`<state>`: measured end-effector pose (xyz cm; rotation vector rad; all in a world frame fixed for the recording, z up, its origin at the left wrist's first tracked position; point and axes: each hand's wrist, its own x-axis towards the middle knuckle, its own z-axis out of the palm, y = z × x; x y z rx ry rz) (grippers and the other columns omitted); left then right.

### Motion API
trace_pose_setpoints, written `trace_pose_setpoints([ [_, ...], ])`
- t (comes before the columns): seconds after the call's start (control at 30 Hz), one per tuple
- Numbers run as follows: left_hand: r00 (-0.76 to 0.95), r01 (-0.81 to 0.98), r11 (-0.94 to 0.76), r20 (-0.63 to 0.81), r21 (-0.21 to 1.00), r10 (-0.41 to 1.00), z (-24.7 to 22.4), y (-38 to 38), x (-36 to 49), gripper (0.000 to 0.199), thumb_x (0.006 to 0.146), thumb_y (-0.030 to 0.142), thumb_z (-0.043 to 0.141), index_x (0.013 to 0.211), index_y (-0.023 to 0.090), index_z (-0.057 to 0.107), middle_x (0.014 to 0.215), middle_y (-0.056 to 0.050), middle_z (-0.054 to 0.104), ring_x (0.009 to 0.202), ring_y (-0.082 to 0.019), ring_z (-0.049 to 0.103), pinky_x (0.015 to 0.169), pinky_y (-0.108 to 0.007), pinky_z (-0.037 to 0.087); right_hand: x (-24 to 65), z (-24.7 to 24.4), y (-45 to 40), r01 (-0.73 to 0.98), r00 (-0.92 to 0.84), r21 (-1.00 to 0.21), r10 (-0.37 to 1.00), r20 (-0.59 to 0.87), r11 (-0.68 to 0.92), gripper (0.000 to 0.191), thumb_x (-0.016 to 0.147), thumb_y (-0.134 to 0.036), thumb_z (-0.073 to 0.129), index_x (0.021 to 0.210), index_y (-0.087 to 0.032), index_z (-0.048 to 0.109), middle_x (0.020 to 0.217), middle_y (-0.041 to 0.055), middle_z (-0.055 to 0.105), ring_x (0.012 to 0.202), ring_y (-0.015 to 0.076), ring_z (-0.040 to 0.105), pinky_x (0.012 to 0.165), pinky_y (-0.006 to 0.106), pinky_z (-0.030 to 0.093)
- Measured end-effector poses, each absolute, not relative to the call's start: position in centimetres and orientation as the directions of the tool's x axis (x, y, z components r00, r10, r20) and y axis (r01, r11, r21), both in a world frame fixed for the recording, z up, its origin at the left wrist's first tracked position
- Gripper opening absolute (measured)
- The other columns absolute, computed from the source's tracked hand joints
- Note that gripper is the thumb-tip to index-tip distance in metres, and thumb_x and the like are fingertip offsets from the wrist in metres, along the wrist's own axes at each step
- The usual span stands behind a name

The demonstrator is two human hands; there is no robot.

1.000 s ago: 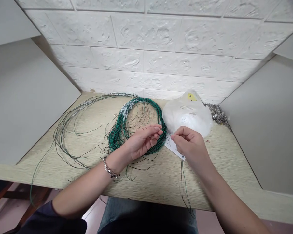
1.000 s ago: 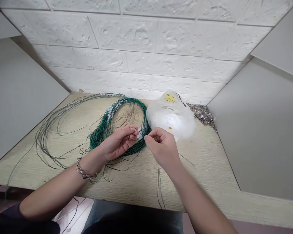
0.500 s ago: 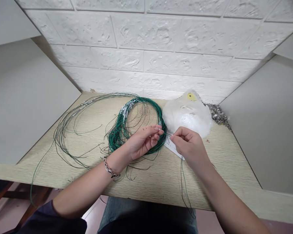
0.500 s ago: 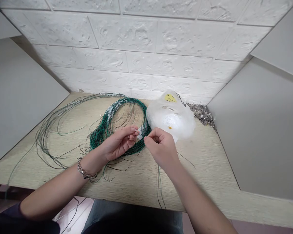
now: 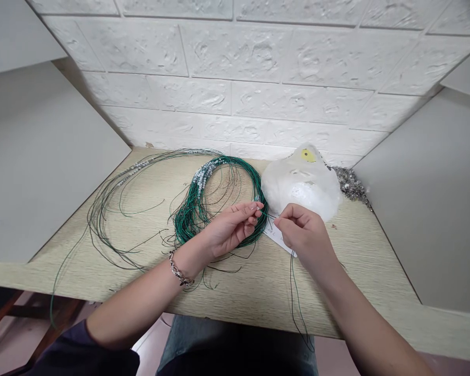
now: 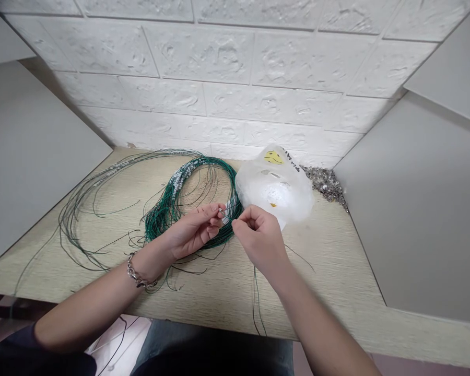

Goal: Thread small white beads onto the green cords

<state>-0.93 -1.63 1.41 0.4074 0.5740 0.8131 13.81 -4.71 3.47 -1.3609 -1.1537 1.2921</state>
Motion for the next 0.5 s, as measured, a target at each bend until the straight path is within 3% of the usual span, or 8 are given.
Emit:
trace_pose_setpoints([
  [0.5,0.529,-0.566,0.602,-0.313,0.563,0.789,1.05,-1.69,-0.96,0.010,0.075,0.006,0.055,0.078,0.010,0.063,0.068,-0.002,0.061,0.051,-0.001,0.051,0.048,-0.009,0.045,13.78,3.51,-4.69,0.068,0.030,-0.987,0.989,-0.147,-0.149,0.017,0.060,-0.018,0.053,0.050,-0.018,0.039,0.039,-0.0090,0.031,0.036,0.0024,0.023,0.034,0.018,0.016],
])
